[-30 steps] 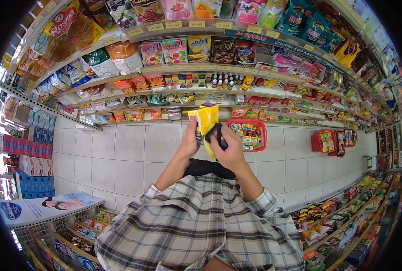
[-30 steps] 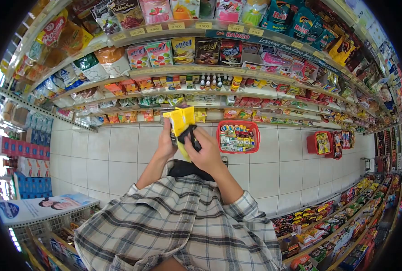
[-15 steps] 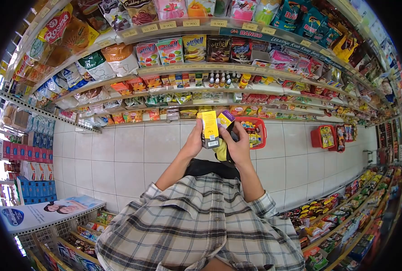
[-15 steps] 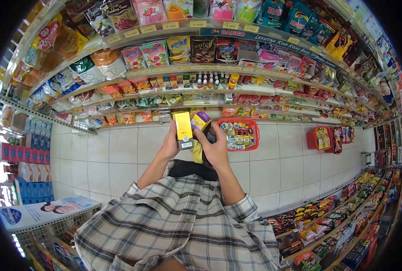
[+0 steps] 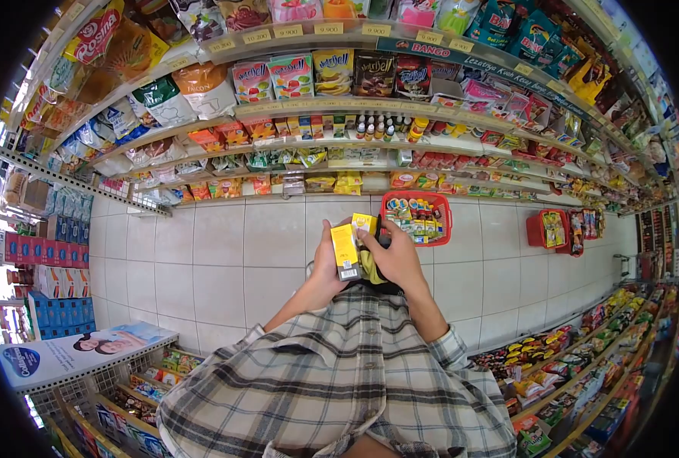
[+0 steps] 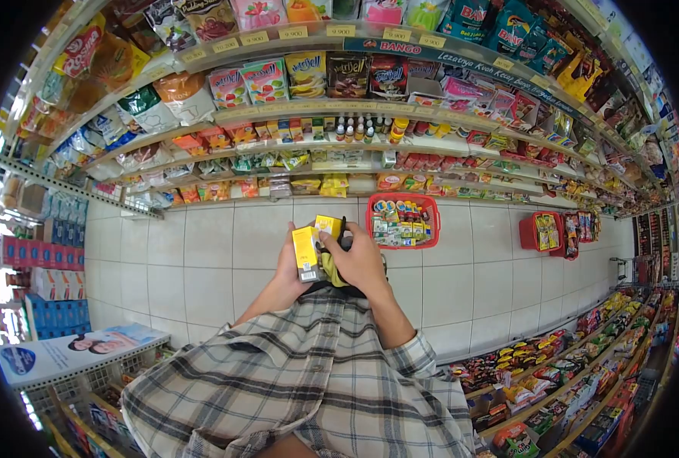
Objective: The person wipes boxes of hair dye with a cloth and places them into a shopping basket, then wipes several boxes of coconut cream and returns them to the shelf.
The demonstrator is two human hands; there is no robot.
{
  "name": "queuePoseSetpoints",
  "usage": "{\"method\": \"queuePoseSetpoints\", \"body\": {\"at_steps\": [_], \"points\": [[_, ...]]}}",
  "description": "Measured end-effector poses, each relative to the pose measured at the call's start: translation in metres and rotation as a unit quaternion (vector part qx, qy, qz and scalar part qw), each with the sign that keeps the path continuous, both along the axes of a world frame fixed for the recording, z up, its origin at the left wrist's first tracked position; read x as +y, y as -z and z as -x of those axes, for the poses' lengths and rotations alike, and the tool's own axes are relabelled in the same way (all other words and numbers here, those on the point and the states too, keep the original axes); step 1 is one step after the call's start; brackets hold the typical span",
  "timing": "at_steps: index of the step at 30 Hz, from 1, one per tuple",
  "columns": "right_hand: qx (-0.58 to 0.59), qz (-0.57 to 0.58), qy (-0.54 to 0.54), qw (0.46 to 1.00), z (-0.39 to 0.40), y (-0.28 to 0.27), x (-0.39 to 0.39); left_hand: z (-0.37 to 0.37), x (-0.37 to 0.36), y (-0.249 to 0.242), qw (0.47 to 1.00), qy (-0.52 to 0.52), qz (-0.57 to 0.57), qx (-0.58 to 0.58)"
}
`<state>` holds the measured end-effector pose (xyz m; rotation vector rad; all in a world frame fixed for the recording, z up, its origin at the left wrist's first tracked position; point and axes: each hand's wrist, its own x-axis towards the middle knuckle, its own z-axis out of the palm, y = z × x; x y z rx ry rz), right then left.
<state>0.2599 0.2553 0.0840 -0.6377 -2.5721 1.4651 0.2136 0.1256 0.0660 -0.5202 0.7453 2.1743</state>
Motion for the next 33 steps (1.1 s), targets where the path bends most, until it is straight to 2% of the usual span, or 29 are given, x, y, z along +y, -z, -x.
{"method": "queuePoseSetpoints", "body": {"at_steps": [2,4,7,10,11,12,14,17,18,21,23,26,29,30,31,33], "points": [[-0.036,-0.002,0.0,0.999,-0.005,-0.003,0.001,0.002,-0.01,-0.002,0.999,0.003,-0.025,-0.022],[-0.028,0.064,-0.024,0.997,-0.002,0.01,0.009,0.005,-0.015,0.001,0.999,0.007,-0.045,-0.01],[-0.025,0.191,-0.057,0.98,-0.002,0.014,0.014,0.01,-0.017,0.015,0.994,0.108,-0.026,0.016],[-0.04,0.313,-0.065,0.947,-0.003,0.001,0.017,0.014,-0.018,0.022,0.991,0.095,0.07,0.067],[-0.046,0.302,-0.077,0.949,-0.005,0.002,0.017,0.012,-0.019,0.025,0.986,0.093,0.108,0.092],[-0.052,0.29,-0.089,0.952,-0.005,0.0,0.016,0.014,-0.019,0.026,0.988,0.09,0.095,0.083],[-0.043,0.252,-0.101,0.961,-0.005,-0.007,0.013,0.016,-0.017,0.024,0.995,0.075,0.039,0.049],[-0.054,0.068,-0.123,0.989,-0.004,0.001,0.017,0.016,-0.019,0.015,0.992,0.094,-0.068,0.04],[-0.104,0.039,-0.103,0.988,-0.001,-0.002,0.018,0.015,-0.018,0.02,0.99,0.095,-0.093,0.044],[-0.119,-0.022,-0.077,0.99,0.0,-0.02,0.019,0.018,-0.014,0.038,0.987,0.09,-0.129,0.032],[-0.056,-0.028,-0.027,0.998,-0.002,-0.008,0.023,0.02,-0.01,0.046,0.99,0.074,-0.117,0.027],[-0.015,-0.056,0.026,0.998,-0.001,-0.024,0.027,0.02,-0.005,0.039,0.991,0.075,-0.107,0.008],[0.087,0.087,0.107,0.987,0.005,-0.04,0.031,0.022,-0.007,0.044,0.984,0.105,-0.143,0.021],[0.178,0.1,0.112,0.973,0.009,-0.043,0.024,0.022,-0.007,0.046,0.98,0.119,-0.16,0.025],[0.227,0.029,0.093,0.969,0.013,-0.046,0.017,0.021,-0.007,0.044,0.974,0.133,-0.178,0.03],[0.322,-0.115,0.053,0.938,0.025,-0.051,0.007,0.017,0.002,0.026,0.986,0.113,-0.125,0.004]]}}
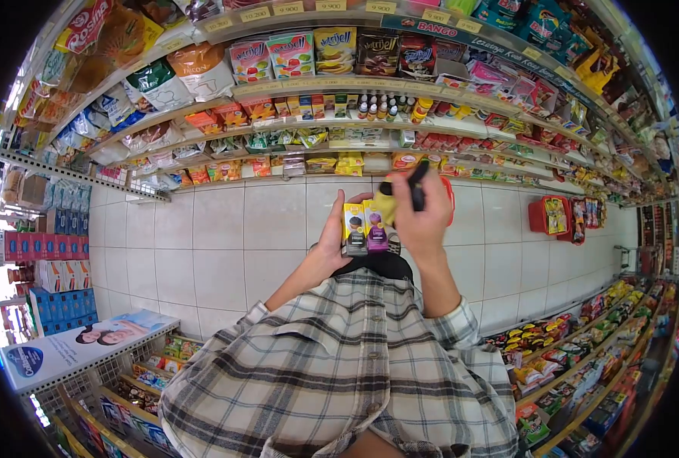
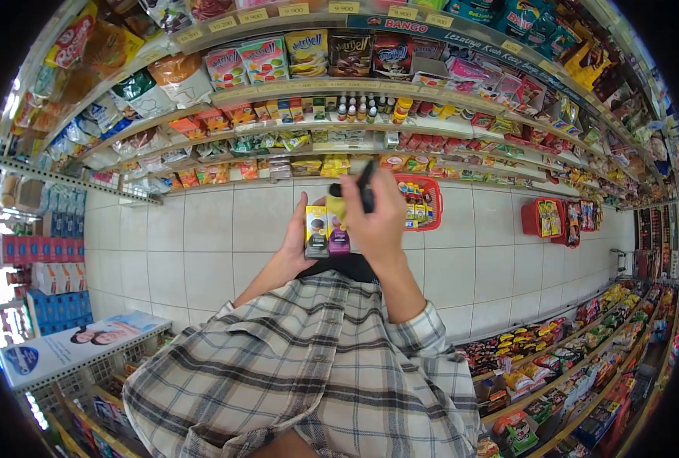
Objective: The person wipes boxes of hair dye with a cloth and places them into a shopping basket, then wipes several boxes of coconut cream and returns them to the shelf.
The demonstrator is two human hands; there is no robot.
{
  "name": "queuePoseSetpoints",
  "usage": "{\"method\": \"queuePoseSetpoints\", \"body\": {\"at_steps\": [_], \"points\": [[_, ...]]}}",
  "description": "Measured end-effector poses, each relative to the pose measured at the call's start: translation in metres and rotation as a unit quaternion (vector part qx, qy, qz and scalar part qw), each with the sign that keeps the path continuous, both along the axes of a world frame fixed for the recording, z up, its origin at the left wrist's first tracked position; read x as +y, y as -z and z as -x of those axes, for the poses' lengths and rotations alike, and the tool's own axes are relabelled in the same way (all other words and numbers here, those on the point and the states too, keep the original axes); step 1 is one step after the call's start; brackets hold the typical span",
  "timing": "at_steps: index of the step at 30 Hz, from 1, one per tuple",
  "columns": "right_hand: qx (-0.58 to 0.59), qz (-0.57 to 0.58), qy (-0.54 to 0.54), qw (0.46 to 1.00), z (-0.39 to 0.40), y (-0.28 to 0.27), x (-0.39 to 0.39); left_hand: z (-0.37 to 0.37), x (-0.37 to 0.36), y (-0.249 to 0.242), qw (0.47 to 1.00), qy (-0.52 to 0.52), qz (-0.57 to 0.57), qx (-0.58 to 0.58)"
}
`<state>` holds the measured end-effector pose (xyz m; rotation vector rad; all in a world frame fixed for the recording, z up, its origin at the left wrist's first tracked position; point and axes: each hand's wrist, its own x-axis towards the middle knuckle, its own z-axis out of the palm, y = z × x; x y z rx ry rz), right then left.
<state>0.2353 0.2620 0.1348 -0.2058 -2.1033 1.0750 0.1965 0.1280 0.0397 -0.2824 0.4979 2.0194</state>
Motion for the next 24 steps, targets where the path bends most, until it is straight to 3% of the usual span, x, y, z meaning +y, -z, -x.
{"method": "queuePoseSetpoints", "body": {"at_steps": [4,8,9,14,17,18,19,22,24], "points": [[-0.081,-0.163,-0.029,0.983,0.015,0.017,-0.02,0.003,0.0,-0.002,0.998,0.002,0.022,0.055],[-0.165,-0.177,-0.065,0.968,0.021,0.042,-0.03,0.005,0.0,-0.029,0.968,-0.033,0.244,0.049],[-0.159,-0.162,-0.083,0.97,0.021,0.048,-0.032,0.009,0.0,0.003,0.981,-0.055,0.179,0.058],[-0.191,-0.104,-0.185,0.958,0.004,0.046,-0.039,0.025,-0.008,0.007,0.974,-0.132,0.169,0.076],[-0.335,-0.056,-0.26,0.904,-0.008,0.043,-0.021,0.049,-0.022,0.014,0.972,-0.143,0.148,0.116],[-0.393,-0.044,-0.28,0.875,-0.01,0.041,-0.013,0.058,-0.028,0.016,0.984,-0.118,0.065,0.115],[-0.416,-0.026,-0.253,0.873,-0.01,0.038,-0.005,0.062,-0.029,0.006,0.986,-0.101,0.065,0.118],[-0.28,0.085,-0.189,0.937,-0.004,0.036,0.012,0.065,-0.036,-0.018,0.991,-0.009,0.029,0.127],[-0.261,0.08,-0.21,0.939,0.007,0.044,0.019,0.07,-0.04,-0.008,0.992,0.053,0.005,0.116]]}}
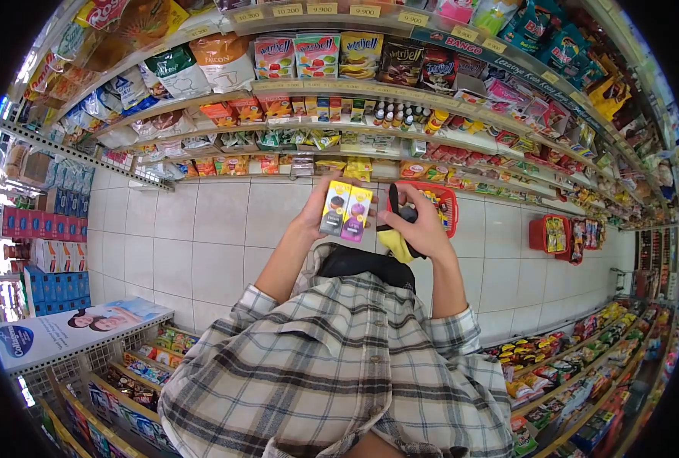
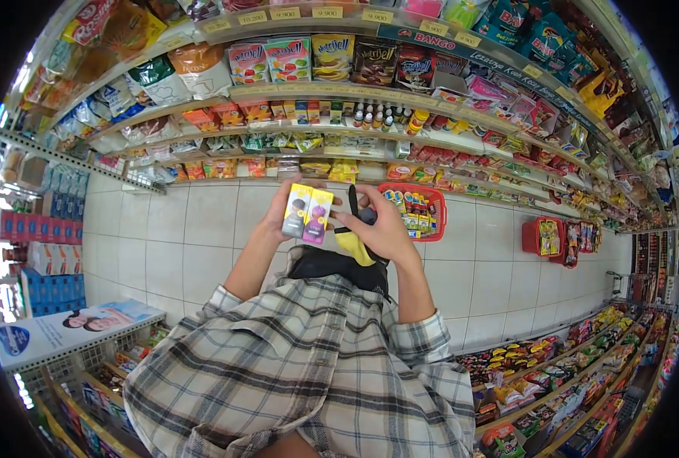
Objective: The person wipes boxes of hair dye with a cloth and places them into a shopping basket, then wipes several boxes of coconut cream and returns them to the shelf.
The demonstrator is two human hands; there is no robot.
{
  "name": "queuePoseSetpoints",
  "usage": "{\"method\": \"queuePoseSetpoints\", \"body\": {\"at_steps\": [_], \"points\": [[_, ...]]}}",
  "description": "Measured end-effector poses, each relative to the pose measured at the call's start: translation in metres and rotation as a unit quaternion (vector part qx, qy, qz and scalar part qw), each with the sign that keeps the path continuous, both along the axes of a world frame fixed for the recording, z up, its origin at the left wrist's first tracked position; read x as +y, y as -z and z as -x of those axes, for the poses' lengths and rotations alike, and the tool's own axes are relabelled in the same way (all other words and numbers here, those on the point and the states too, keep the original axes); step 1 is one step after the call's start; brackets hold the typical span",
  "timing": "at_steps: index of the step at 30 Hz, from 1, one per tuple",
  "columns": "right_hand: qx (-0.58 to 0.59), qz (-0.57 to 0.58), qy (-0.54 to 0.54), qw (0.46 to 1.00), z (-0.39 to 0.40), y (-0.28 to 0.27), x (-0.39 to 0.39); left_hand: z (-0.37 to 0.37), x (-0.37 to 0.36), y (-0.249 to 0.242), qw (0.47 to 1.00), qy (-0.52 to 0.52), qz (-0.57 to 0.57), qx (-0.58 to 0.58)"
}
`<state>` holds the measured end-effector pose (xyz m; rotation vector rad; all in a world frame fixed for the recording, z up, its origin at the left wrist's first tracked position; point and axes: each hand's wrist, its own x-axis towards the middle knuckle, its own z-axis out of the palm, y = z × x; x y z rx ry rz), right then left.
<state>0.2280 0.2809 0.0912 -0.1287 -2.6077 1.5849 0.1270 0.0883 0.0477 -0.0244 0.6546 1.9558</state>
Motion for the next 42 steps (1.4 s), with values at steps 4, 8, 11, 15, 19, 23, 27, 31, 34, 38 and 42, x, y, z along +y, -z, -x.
{"method": "queuePoseSetpoints", "body": {"at_steps": [4,8,11,15,19,23,27,31,34,38,42], "points": [[-0.148,0.074,-0.067,0.984,0.016,0.02,0.003,0.002,0.007,0.045,0.996,0.069,0.01,-0.052],[-0.185,0.1,-0.094,0.973,0.029,0.038,0.007,0.005,0.005,0.048,0.991,0.074,0.106,-0.045],[-0.197,0.095,-0.083,0.972,0.044,0.029,0.007,0.009,-0.004,0.059,0.989,0.027,0.133,-0.061],[-0.136,0.084,-0.032,0.987,0.081,0.059,0.031,0.006,-0.027,0.121,0.97,-0.13,0.129,-0.161],[-0.064,0.0,0.041,0.997,0.123,0.097,0.044,0.002,-0.048,0.117,0.957,-0.19,0.137,-0.17],[-0.026,-0.04,0.088,0.995,0.159,0.113,0.04,0.001,-0.06,0.128,0.946,-0.246,0.15,-0.149],[0.04,-0.078,0.111,0.99,0.194,0.156,0.039,-0.014,-0.089,0.173,0.908,-0.343,0.116,-0.21],[0.022,-0.075,0.099,0.992,0.228,0.178,0.035,-0.058,-0.121,0.207,0.845,-0.435,0.102,-0.294],[0.021,-0.115,0.093,0.989,0.246,0.18,0.031,-0.095,-0.141,0.221,0.807,-0.472,0.136,-0.327],[0.003,-0.169,0.079,0.982,0.267,0.183,0.033,-0.14,-0.155,0.231,0.774,-0.508,0.15,-0.349],[-0.029,-0.222,0.052,0.973,0.282,0.185,0.035,-0.17,-0.152,0.235,0.744,-0.525,0.159,-0.382]]}}
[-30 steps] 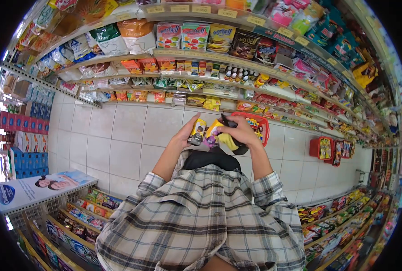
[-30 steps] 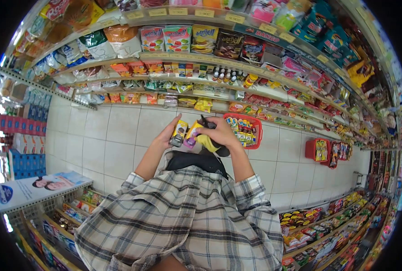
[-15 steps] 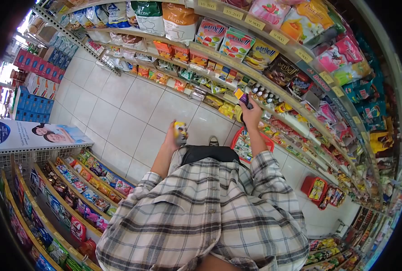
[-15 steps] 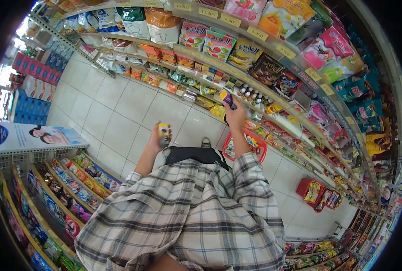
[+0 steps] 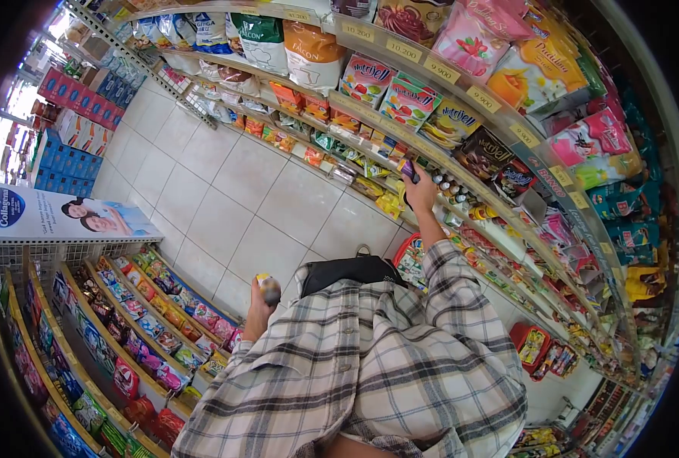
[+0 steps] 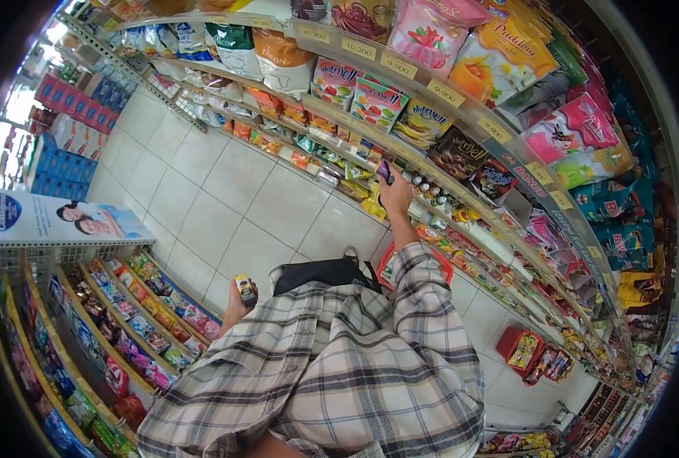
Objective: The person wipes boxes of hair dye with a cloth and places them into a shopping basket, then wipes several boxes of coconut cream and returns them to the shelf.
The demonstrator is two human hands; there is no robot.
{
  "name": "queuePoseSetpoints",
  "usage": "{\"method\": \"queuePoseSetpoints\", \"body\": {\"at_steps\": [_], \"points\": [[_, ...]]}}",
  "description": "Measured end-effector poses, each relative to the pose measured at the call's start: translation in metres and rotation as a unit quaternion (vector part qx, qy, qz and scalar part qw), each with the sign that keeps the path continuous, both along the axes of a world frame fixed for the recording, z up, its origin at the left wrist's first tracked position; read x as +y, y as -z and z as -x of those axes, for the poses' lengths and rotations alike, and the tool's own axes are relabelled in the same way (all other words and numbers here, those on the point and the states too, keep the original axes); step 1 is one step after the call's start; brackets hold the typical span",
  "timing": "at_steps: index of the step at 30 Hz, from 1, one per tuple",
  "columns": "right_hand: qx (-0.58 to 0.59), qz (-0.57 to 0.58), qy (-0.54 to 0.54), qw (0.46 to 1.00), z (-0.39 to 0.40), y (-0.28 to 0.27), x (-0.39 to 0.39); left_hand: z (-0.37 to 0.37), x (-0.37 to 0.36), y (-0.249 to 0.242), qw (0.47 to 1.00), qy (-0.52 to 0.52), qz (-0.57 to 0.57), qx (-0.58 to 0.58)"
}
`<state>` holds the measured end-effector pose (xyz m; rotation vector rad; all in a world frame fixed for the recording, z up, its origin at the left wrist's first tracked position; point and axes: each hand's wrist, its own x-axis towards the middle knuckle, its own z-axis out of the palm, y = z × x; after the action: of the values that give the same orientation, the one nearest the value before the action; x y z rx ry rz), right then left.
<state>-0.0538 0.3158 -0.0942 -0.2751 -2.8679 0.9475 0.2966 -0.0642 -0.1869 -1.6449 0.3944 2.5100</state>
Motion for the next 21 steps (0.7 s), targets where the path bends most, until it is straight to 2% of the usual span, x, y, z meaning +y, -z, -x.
{"method": "queuePoseSetpoints", "body": {"at_steps": [7,13,16,19,21], "points": [[-0.04,-0.032,-0.012,0.999,0.013,-0.001,0.008,-0.01,0.023,-0.006,1.0,0.012,0.02,-0.012],[-0.1,-0.066,0.033,0.992,0.026,-0.013,0.0,0.0,0.032,-0.011,0.999,0.023,0.039,-0.001],[-0.08,-0.041,0.046,0.995,0.027,-0.003,-0.002,0.007,0.03,-0.015,0.999,0.028,0.038,-0.018],[-0.139,0.014,0.044,0.989,0.02,0.006,0.004,0.012,0.028,-0.019,0.999,0.02,0.034,-0.003],[-0.12,0.068,0.089,0.986,0.01,0.022,0.008,0.015,0.028,-0.019,0.999,0.015,0.036,-0.002]]}}
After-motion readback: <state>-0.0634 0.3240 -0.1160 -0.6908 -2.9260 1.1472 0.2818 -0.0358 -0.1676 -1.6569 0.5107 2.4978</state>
